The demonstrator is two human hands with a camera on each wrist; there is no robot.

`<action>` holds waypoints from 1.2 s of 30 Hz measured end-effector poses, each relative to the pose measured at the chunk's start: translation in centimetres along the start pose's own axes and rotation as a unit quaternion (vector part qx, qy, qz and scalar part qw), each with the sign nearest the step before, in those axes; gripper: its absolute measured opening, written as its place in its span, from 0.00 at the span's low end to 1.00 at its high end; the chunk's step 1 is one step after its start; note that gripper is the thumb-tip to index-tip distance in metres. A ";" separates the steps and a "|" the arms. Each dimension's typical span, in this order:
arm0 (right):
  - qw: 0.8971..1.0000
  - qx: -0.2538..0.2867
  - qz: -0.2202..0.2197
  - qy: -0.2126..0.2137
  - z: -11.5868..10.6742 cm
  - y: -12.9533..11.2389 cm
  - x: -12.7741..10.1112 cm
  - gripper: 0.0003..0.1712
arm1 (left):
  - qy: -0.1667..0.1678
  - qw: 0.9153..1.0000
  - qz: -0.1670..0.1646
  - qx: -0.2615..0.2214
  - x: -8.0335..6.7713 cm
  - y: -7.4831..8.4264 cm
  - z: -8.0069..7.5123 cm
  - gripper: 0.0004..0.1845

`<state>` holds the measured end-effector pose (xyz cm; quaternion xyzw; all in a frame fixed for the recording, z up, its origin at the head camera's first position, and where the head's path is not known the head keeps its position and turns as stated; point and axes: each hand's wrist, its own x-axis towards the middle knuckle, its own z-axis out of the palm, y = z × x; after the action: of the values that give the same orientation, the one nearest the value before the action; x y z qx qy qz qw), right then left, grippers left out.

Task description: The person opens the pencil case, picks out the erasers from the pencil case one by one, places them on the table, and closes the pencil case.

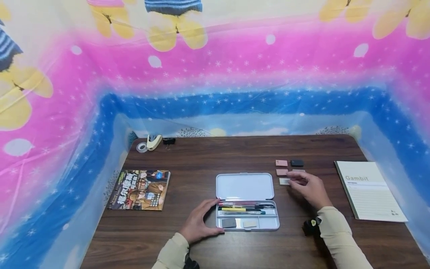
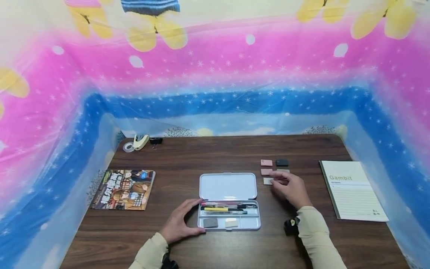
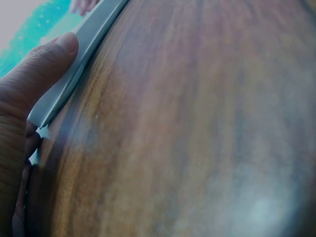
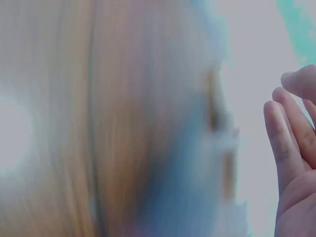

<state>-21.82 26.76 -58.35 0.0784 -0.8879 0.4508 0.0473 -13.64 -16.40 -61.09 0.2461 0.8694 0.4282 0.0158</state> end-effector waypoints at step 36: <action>0.945 0.007 -0.242 -0.219 13.0 -10.2 -5.7 0.14 | 0.014 0.999 0.043 0.002 0.2 -0.5 0.0 0.54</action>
<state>-14.57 10.92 -58.82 0.3883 -0.8276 0.4033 -0.0412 -13.98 -16.54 -61.43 0.2771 0.8590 0.4303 -0.0157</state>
